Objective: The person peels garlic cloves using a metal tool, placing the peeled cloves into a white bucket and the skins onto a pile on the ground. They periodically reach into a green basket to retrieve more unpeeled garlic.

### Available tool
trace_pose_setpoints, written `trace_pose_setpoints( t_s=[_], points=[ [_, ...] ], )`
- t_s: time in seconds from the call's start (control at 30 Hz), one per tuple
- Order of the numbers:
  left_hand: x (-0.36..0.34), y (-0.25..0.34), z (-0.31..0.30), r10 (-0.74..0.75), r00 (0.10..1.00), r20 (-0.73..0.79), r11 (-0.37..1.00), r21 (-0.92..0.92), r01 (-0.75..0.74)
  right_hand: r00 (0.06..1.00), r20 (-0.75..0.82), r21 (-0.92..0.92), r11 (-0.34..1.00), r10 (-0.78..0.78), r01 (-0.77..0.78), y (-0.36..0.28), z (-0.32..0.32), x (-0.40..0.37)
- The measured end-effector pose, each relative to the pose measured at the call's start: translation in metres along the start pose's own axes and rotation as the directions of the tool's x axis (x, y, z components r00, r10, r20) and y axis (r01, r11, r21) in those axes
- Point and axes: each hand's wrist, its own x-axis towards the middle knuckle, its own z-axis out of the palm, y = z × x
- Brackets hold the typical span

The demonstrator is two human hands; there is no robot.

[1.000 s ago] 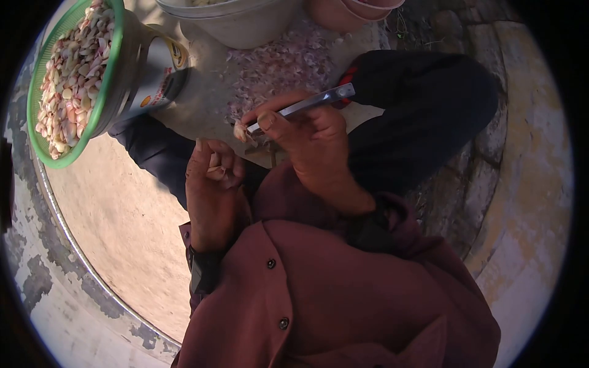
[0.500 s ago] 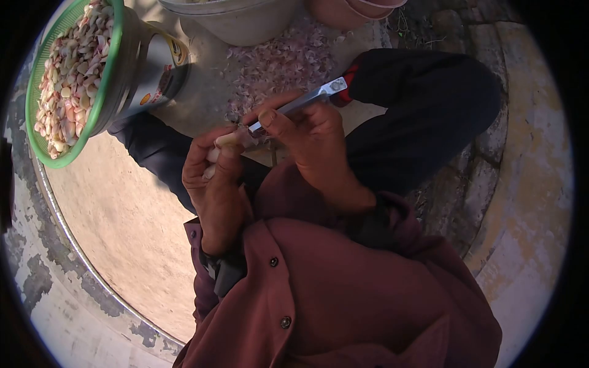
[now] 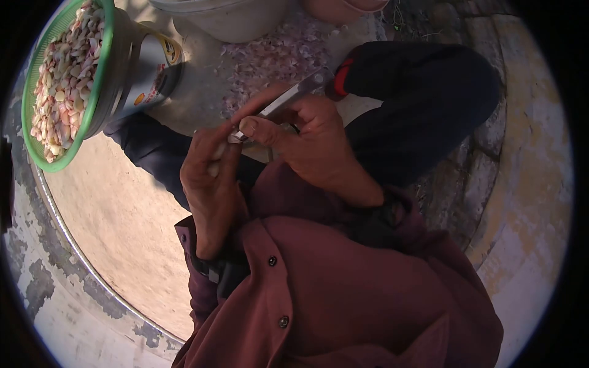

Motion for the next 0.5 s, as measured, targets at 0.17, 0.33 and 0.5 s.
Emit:
trace_pose_setpoints(
  t_s=[0.17,0.33,0.5],
  points=[
    [0.0037,0.0108,-0.0028,-0.021,1.0,0.005,0.994,0.107,0.02,1.0,0.021,-0.059,0.998,-0.009,0.011,-0.0016,0.0015,-0.0002],
    [0.004,0.0066,-0.0009,0.12,0.993,-0.002,0.977,0.178,-0.118,0.996,0.073,-0.327,0.942,-0.057,0.078,-0.0065,-0.0008,-0.0027],
    [0.0029,0.0056,-0.0012,0.078,0.997,0.021,0.982,0.171,-0.081,1.0,0.021,-0.319,0.948,-0.009,0.016,-0.0002,0.0006,-0.0078]
  ],
)
